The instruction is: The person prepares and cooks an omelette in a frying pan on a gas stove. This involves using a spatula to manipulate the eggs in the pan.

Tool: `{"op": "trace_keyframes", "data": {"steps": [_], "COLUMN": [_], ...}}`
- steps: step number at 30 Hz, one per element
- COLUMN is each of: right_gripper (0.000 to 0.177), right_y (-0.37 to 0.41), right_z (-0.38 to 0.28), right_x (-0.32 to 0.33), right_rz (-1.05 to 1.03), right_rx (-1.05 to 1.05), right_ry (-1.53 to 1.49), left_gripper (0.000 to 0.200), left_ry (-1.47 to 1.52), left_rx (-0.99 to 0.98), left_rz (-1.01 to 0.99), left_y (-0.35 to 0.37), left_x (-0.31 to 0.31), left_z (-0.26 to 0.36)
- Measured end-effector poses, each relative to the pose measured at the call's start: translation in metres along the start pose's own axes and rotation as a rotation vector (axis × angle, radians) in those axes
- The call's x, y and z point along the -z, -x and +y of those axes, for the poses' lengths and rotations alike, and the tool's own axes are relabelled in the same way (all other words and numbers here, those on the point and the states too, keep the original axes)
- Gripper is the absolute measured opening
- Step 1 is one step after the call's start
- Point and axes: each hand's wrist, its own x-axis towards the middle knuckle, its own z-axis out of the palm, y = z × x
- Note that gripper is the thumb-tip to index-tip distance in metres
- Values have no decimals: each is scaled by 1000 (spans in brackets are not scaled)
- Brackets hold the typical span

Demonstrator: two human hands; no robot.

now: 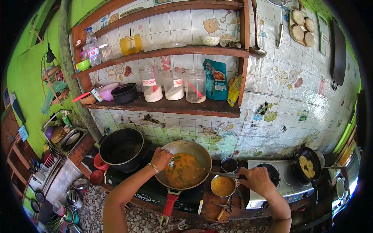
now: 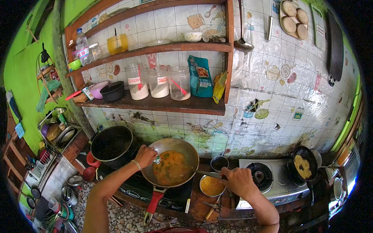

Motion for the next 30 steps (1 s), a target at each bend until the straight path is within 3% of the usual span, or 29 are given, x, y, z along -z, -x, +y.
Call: {"op": "trace_keyframes", "data": {"steps": [5,11,23,27,30], "right_gripper": [22,14,25,26,29], "right_y": [-3,-30,-97,-96,-77], "right_z": [-19,-66,-74,-75,-76], "right_x": [-1,-94,-152,-159,-145], "right_rz": [-32,120,260,272,225], "right_rx": [65,111,-81,11,83], "right_ry": [26,140,-172,-264,-237], "left_gripper": [7,10,10,10,11], "left_ry": [-13,-27,1,-20,-7], "left_rx": [-29,38,56,73,38], "left_rz": [98,90,40,-8,63], "left_y": [1,2,11,10,11], "left_x": [-6,1,9,3,-3], "left_z": [-10,-7,-9,-13,-13]}}
